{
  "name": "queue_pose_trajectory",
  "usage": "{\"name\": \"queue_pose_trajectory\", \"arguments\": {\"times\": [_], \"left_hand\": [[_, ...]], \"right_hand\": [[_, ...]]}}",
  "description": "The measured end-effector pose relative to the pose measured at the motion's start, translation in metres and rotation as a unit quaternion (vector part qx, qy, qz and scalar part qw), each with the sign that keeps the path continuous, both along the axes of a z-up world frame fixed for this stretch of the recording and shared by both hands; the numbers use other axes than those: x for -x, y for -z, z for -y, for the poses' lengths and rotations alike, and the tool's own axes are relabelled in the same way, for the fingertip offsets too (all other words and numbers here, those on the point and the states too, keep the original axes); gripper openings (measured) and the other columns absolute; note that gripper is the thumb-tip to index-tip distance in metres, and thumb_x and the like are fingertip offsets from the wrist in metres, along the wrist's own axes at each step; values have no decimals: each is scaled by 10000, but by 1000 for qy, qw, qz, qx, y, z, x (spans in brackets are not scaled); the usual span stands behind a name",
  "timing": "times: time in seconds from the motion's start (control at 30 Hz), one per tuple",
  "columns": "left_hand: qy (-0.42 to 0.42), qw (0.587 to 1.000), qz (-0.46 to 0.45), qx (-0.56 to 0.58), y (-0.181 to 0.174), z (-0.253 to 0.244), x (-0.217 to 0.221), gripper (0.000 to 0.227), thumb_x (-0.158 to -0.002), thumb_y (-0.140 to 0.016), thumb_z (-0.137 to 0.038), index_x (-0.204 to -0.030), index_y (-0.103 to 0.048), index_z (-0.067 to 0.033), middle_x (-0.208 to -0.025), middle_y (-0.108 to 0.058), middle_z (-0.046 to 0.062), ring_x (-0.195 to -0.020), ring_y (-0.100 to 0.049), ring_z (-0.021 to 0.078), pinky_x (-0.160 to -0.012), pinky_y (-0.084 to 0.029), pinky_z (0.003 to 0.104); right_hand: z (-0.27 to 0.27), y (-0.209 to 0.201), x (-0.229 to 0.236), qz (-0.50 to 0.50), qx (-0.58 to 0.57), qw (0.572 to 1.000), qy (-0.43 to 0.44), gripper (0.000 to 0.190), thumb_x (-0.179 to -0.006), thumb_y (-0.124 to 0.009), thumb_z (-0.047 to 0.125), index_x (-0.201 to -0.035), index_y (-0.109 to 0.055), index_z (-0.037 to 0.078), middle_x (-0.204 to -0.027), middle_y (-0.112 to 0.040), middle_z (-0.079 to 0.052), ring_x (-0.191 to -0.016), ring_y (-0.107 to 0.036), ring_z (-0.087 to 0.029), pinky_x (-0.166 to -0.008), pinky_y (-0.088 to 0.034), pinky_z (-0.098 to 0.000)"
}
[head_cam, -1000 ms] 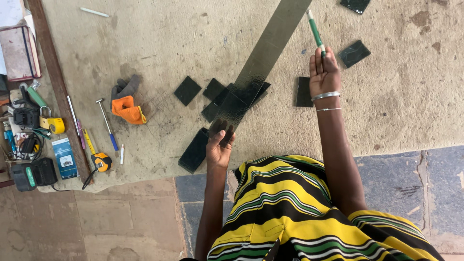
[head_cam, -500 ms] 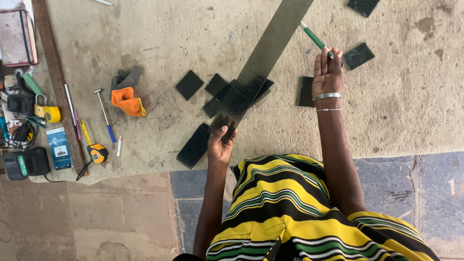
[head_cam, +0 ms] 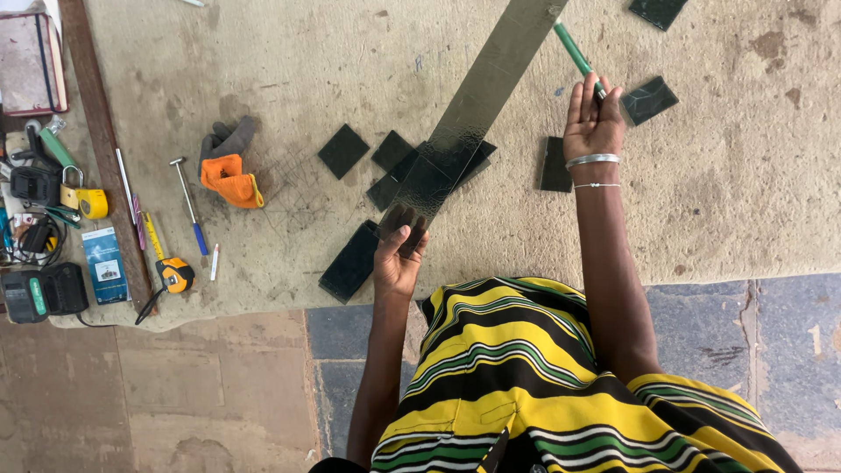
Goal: The person uses a green glass scoring tool to mark lines on multiple small dark rectangular glass pieces laid on a workbench. They pick up each piece, score it, and place it back down, repeating the process across several pieces.
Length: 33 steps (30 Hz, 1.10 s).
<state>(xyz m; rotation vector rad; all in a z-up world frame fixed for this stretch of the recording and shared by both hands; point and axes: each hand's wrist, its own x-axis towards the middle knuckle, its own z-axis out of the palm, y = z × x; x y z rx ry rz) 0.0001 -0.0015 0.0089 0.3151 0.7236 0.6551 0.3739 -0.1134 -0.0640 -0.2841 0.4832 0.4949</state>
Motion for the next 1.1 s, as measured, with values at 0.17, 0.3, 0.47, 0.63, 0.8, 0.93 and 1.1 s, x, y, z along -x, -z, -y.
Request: {"name": "queue_pose_trajectory", "arguments": {"times": [0.17,0.3,0.47,0.63,0.8,0.93,1.1], "left_hand": [[4,1000,-8,0,0,1,1,480,-820,-788,24,-1270,-663,-83,-1141,-735,71,-1044,-727,223,-901,-609,391],[8,1000,3,2,1,1,3,447,-850,-797,24,-1261,-658,-79,-1144,-718,80,-1052,-716,223,-907,-609,401],[5,1000,-12,-14,1,1,3,469,-820,-791,16,-1263,-665,-76,-1173,-706,86,-1076,-711,238,-909,-609,389],[9,1000,-11,-9,1,2,5,478,-843,-780,20,-1293,-648,-68,-1189,-708,90,-1100,-706,249,-926,-603,396],[6,1000,-2,-6,3,2,7,492,-843,-770,22,-1310,-647,-71,-1204,-718,86,-1107,-709,245,-926,-602,394],[5,1000,6,-15,3,0,5,473,-850,-776,25,-1296,-657,-77,-1178,-724,81,-1082,-715,236,-921,-602,399],[5,1000,-10,-9,2,-1,4,460,-823,-779,21,-1256,-676,-92,-1151,-739,68,-1052,-725,219,-910,-603,399]], "right_hand": [[0,-5,1,-9,-9,1000,-8,355,-1032,-565,197,-1170,-624,-125,-1148,-730,-294,-1117,-740,-329,-1023,-569,-412],[0,-13,4,18,4,999,-34,364,-1056,-565,198,-1188,-626,-136,-1152,-732,-301,-1112,-750,-309,-1044,-572,-414],[-2,-15,7,-20,49,998,-34,308,-1009,-570,193,-1129,-641,-82,-1101,-742,-261,-1037,-768,-298,-985,-596,-427],[-1,-5,7,-24,30,999,-26,275,-1020,-610,177,-1106,-628,-84,-1117,-735,-261,-1055,-754,-283,-1032,-613,-419],[1,0,3,-6,-19,999,-27,275,-1010,-621,180,-1108,-646,-76,-1148,-737,-252,-1077,-752,-288,-1065,-617,-411],[-2,-3,7,-23,45,998,-41,299,-990,-617,207,-1111,-670,-61,-1098,-749,-233,-1019,-764,-273,-1006,-639,-418],[-3,-11,9,-38,28,998,-46,327,-1016,-612,212,-1161,-674,-75,-1104,-749,-236,-1011,-765,-270,-1003,-644,-404]]}}
